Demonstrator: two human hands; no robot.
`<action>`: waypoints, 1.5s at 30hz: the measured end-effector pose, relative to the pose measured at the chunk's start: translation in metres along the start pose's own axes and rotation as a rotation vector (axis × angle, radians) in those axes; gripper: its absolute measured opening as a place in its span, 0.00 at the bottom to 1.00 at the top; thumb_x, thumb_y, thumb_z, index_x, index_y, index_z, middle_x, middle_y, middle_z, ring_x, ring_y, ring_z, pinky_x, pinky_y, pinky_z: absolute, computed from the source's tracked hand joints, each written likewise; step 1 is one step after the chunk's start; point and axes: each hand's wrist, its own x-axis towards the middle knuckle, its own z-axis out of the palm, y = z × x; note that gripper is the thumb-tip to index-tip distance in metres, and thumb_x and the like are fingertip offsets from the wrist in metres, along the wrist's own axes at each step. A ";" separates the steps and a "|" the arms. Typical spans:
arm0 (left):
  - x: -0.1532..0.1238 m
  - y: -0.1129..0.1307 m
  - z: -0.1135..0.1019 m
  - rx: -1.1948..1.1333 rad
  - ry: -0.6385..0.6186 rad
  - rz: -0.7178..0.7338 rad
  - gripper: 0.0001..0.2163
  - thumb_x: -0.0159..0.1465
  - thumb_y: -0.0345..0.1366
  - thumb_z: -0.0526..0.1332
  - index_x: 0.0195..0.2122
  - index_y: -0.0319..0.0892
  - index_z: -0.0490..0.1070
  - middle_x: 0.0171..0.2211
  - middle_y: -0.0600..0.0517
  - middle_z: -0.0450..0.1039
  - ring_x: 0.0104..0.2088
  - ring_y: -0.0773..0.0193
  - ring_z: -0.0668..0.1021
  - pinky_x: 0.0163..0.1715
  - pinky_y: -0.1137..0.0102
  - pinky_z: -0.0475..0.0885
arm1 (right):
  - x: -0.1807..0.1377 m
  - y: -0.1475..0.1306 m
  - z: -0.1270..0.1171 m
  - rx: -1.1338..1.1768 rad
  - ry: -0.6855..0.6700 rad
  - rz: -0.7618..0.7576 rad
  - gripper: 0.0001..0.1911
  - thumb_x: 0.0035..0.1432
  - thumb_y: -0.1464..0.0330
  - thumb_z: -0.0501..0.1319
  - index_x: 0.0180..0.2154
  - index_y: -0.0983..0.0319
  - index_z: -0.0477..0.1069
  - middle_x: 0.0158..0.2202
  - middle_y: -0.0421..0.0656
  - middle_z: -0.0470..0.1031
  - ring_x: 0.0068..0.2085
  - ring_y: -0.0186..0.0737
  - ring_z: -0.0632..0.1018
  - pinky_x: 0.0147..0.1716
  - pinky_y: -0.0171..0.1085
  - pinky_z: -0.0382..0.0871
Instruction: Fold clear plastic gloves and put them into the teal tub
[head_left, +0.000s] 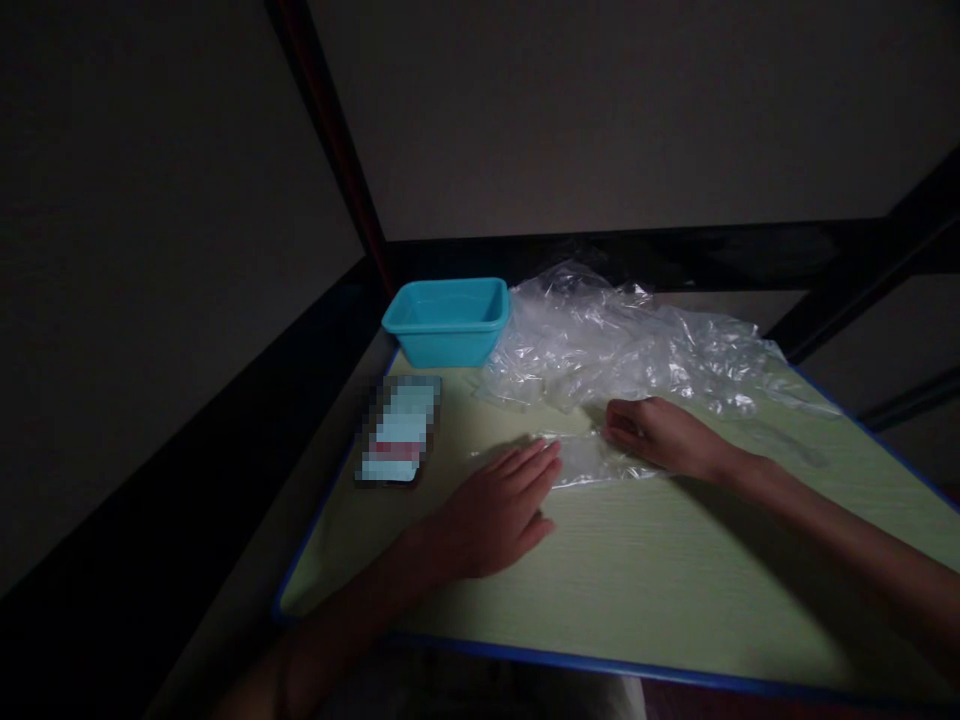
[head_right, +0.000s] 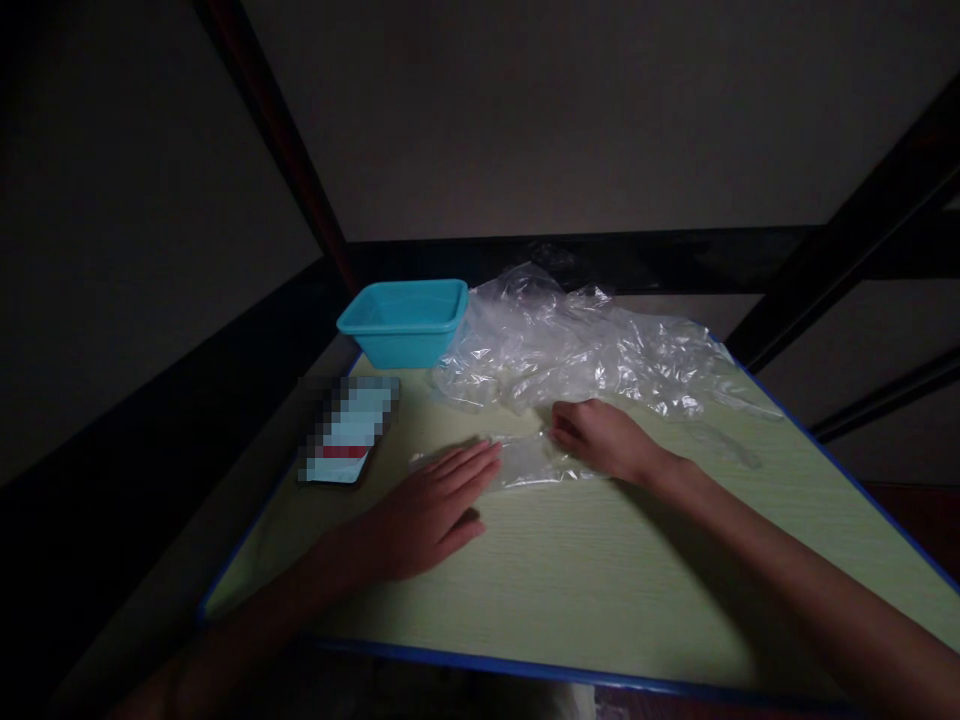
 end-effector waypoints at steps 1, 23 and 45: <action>0.001 0.001 0.004 0.028 -0.015 0.000 0.26 0.64 0.37 0.54 0.61 0.32 0.50 0.65 0.40 0.47 0.65 0.57 0.50 0.62 0.61 0.50 | 0.000 -0.001 0.000 -0.023 0.016 0.005 0.09 0.58 0.68 0.52 0.26 0.60 0.61 0.22 0.41 0.68 0.21 0.33 0.65 0.23 0.34 0.52; -0.013 -0.024 -0.003 -0.136 0.058 -0.322 0.27 0.63 0.40 0.56 0.61 0.35 0.51 0.64 0.38 0.49 0.64 0.54 0.54 0.60 0.57 0.53 | 0.002 0.003 -0.003 -0.105 0.180 -0.080 0.09 0.58 0.68 0.51 0.31 0.62 0.68 0.30 0.47 0.72 0.28 0.41 0.71 0.27 0.38 0.59; -0.022 -0.053 -0.005 -0.293 0.234 -0.575 0.05 0.53 0.25 0.61 0.29 0.40 0.68 0.33 0.52 0.69 0.38 0.61 0.73 0.39 0.68 0.66 | 0.052 -0.052 0.001 0.122 -0.125 -0.355 0.04 0.52 0.75 0.59 0.26 0.63 0.66 0.31 0.44 0.68 0.34 0.39 0.70 0.33 0.35 0.61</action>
